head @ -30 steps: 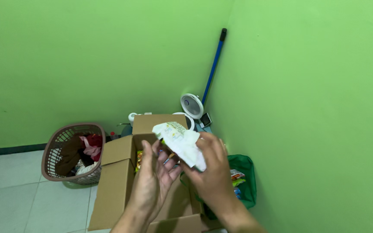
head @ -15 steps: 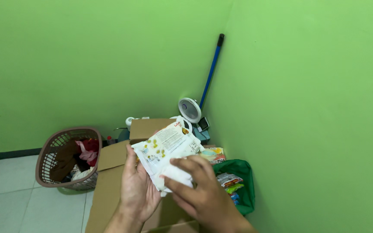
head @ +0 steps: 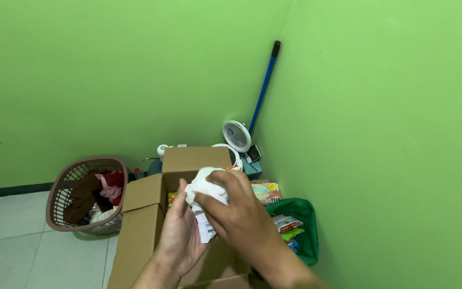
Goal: The person wipes the surface of instant noodle packets with a white tissue. They handle the packets one by one, turning them over to clean different sides, and then place them into a cardboard box. The person repeats this process for several packets taken from a green bag.
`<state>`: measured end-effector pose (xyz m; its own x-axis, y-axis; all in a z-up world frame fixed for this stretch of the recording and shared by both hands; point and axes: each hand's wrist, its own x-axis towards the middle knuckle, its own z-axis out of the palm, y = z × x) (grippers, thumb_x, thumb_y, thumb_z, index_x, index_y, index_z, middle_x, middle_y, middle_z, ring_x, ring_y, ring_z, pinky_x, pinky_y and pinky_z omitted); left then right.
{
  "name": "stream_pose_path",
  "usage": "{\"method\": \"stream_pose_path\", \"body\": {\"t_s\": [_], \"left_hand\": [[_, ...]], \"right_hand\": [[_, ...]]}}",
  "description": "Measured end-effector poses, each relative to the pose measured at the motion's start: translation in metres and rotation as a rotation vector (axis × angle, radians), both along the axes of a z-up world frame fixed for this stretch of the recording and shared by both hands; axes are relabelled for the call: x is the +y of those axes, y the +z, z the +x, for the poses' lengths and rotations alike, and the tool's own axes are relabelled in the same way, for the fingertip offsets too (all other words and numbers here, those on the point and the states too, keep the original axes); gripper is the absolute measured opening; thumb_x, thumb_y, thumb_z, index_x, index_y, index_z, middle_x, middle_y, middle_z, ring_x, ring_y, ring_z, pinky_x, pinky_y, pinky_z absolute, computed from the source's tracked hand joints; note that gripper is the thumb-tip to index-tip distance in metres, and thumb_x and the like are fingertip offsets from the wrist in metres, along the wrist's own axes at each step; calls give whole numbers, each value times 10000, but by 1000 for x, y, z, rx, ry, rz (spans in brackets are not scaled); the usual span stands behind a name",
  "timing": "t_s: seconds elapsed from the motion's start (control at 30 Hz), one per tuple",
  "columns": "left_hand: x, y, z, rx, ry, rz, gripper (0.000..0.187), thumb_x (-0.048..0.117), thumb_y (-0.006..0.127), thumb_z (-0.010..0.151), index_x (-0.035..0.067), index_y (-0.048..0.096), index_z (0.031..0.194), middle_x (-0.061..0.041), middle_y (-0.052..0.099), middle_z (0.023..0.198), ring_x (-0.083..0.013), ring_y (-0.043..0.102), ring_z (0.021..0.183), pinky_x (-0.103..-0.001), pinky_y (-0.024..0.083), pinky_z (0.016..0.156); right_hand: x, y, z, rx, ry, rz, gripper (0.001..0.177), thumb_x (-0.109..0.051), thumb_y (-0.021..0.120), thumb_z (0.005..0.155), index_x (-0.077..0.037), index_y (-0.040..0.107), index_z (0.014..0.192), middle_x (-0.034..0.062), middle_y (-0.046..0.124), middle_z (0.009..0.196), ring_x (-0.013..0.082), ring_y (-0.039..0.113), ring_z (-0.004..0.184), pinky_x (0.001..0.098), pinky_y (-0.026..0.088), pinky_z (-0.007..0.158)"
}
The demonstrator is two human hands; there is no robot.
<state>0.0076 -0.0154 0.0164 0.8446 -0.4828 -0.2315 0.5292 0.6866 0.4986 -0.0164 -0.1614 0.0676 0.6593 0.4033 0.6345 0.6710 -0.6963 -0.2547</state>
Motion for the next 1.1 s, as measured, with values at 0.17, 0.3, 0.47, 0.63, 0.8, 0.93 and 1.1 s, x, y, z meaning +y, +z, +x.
{"method": "stream_pose_path", "body": {"t_s": [0.17,0.3,0.47,0.63,0.8,0.93,1.1], "left_hand": [[0,12,-2,16,17,-22,771,628,285,975,88,461,1496,-136,643,1341,-256,649,1197,-426,509,1021],[2,18,-3,-34,26,-51,804,616,282,947,117,437,1558,-142,628,1380,-260,648,1214,-427,509,1030],[-1,-6,-1,118,58,54,770,628,349,980,76,484,1501,-129,626,1354,-268,613,1221,-434,483,1030],[-12,-16,-1,57,63,-5,800,668,309,973,77,522,1469,-121,642,1338,-271,617,1210,-444,460,1016],[-18,2,4,-86,109,-116,831,652,240,969,68,473,1512,-143,570,1492,-308,565,1338,-480,429,1120],[-22,14,2,-79,123,-138,821,652,243,968,80,449,1520,-152,534,1518,-328,539,1356,-514,418,1115],[-32,9,-2,-54,127,-118,827,646,259,978,55,453,1523,-158,552,1495,-315,554,1334,-492,420,1127]], "right_hand": [[-5,-5,-11,67,70,-2,390,-103,777,826,-112,702,1209,155,557,1285,383,551,1243,469,496,1027],[-16,-6,-20,99,132,-47,373,-118,781,829,-91,692,1191,152,549,1282,381,553,1230,477,488,1022],[-14,-3,-11,25,81,-8,375,-99,766,835,-97,702,1205,124,573,1317,369,559,1241,466,500,1041],[-17,1,1,-20,59,55,364,-89,758,824,-86,700,1184,141,594,1341,376,573,1271,470,500,1055],[-51,2,15,-14,-134,61,302,-61,729,817,-76,713,1118,159,635,1293,388,598,1204,468,507,997],[-66,-3,21,28,-210,121,272,-56,722,866,-57,698,1137,134,643,1262,366,618,1136,460,518,962],[-66,-6,15,56,-166,111,350,-42,726,830,-68,700,1178,126,634,1257,365,617,1131,459,519,957]]}}
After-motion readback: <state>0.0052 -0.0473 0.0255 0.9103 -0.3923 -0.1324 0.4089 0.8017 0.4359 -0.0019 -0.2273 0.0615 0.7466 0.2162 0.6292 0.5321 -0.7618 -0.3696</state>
